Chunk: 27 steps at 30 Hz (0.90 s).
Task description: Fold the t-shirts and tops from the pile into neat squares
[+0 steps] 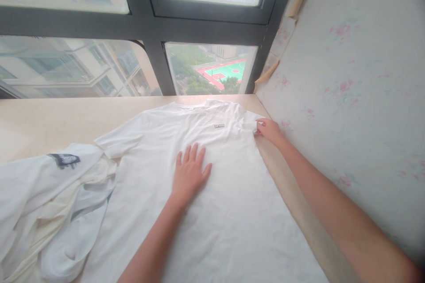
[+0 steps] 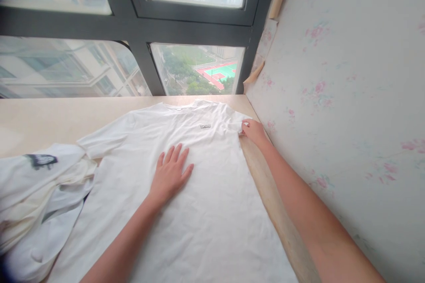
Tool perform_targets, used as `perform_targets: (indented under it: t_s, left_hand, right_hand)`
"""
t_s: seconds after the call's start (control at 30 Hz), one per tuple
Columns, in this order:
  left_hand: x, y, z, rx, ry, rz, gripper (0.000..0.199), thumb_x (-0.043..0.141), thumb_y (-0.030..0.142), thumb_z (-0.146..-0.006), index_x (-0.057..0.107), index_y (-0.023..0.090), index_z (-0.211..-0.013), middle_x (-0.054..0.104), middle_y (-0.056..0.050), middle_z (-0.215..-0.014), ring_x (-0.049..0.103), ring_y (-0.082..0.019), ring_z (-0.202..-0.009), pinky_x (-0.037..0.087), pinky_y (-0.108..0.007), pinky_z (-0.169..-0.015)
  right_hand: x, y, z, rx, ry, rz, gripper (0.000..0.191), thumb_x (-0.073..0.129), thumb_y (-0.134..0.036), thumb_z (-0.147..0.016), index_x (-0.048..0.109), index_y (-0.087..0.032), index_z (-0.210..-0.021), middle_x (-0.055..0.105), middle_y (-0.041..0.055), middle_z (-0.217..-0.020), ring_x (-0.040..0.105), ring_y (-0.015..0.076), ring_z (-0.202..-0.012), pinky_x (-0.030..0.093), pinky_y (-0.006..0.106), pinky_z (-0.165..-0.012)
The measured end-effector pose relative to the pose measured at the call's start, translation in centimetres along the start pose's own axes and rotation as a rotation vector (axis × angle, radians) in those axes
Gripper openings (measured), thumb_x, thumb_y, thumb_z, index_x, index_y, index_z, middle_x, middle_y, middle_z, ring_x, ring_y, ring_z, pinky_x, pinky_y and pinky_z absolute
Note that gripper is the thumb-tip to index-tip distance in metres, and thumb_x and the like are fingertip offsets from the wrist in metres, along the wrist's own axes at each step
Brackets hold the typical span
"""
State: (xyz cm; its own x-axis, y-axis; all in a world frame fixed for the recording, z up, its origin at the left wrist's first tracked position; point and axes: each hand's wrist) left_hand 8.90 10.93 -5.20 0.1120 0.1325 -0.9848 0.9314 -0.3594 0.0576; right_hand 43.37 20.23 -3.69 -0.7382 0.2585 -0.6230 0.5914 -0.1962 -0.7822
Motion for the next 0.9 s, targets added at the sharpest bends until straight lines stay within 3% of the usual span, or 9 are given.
perform_targets:
  t_s: [0.07, 0.2, 0.4, 0.53, 0.73, 0.8, 0.9]
  left_hand:
    - [0.0, 0.0, 0.0, 0.003, 0.001, -0.004, 0.057, 0.033, 0.048, -0.098, 0.041, 0.023, -0.148, 0.032, -0.009, -0.160, 0.026, -0.031, -0.147, 0.022, -0.055, -0.118]
    - [0.1, -0.1, -0.1, 0.006, 0.005, -0.005, 0.057, 0.033, 0.048, -0.098, 0.040, 0.022, -0.148, 0.032, -0.009, -0.160, 0.026, -0.031, -0.147, 0.023, -0.056, -0.118]
    - [0.2, -0.1, -0.1, 0.006, 0.012, -0.002, 0.057, 0.034, 0.048, -0.098, 0.041, 0.023, -0.148, 0.032, -0.009, -0.160, 0.027, -0.031, -0.147, 0.023, -0.056, -0.118]
    - [0.1, -0.1, -0.1, 0.004, 0.016, -0.002, 0.056, 0.034, 0.048, -0.098, 0.041, 0.023, -0.148, 0.032, -0.008, -0.160, 0.026, -0.031, -0.147, 0.023, -0.055, -0.118]
    - [0.3, -0.1, 0.0, 0.007, 0.020, -0.002, 0.057, 0.034, 0.048, -0.098, 0.041, 0.023, -0.147, 0.032, -0.009, -0.160, 0.026, -0.031, -0.147, 0.023, -0.056, -0.118]
    - [0.3, -0.2, 0.0, 0.006, 0.022, 0.002, 0.057, 0.035, 0.048, -0.097, 0.041, 0.023, -0.147, 0.032, -0.009, -0.160, 0.027, -0.031, -0.147, 0.023, -0.055, -0.118]
    - [0.3, -0.1, 0.0, 0.003, 0.021, 0.004, 0.056, 0.035, 0.049, -0.097, 0.042, 0.024, -0.147, 0.032, -0.008, -0.159, 0.027, -0.031, -0.147, 0.024, -0.055, -0.118]
  right_hand:
    - [0.2, 0.1, 0.0, 0.005, 0.042, -0.011, 0.021, 0.058, -0.025, -0.081, 0.072, -0.022, -0.096, 0.066, -0.0022, -0.068, 0.058, 0.0129, -0.061, 0.041, 0.022, -0.064]
    - [0.3, 0.2, 0.0, 0.000, 0.043, -0.041, 0.024, 0.063, -0.024, -0.075, 0.072, -0.020, -0.096, 0.070, 0.0005, -0.078, 0.061, 0.0153, -0.076, 0.042, 0.023, -0.072]
    - [0.9, 0.9, 0.0, 0.113, -0.014, -0.181, 0.035, 0.049, -0.039, -0.085, 0.071, -0.015, -0.097, 0.070, 0.0046, -0.077, 0.061, 0.0162, -0.067, 0.044, 0.024, -0.058]
    - [1.1, 1.1, -0.1, 0.123, 0.014, -0.257, 0.027, 0.059, -0.037, -0.078, 0.072, -0.016, -0.088, 0.072, 0.0060, -0.082, 0.063, 0.0172, -0.070, 0.045, 0.025, -0.057]
    - [0.9, 0.5, 0.1, 0.050, 0.290, -0.368, 0.029, 0.056, -0.031, -0.079, 0.071, -0.020, -0.101, 0.071, 0.0039, -0.113, 0.062, 0.0192, -0.108, 0.049, 0.027, -0.089]
    - [1.1, 0.4, 0.5, 0.073, 0.298, -0.465, 0.022, 0.060, -0.028, -0.077, 0.072, -0.020, -0.093, 0.072, 0.0032, -0.106, 0.062, 0.0192, -0.108, 0.049, 0.027, -0.092]
    - [1.6, 0.6, 0.8, 0.157, 0.215, -0.608, 0.009, 0.061, -0.025, -0.077, 0.067, -0.018, -0.080, 0.072, 0.0036, -0.084, 0.068, 0.0177, -0.088, 0.055, 0.027, -0.081]
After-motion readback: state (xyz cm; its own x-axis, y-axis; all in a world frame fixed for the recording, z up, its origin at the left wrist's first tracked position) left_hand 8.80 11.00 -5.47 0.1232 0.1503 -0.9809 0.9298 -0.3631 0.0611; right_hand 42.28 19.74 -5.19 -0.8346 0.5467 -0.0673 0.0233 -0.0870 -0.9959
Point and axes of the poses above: each hand's wrist, its own z-axis away from the middle knuckle, its own x-axis out of the palm, y = z × x
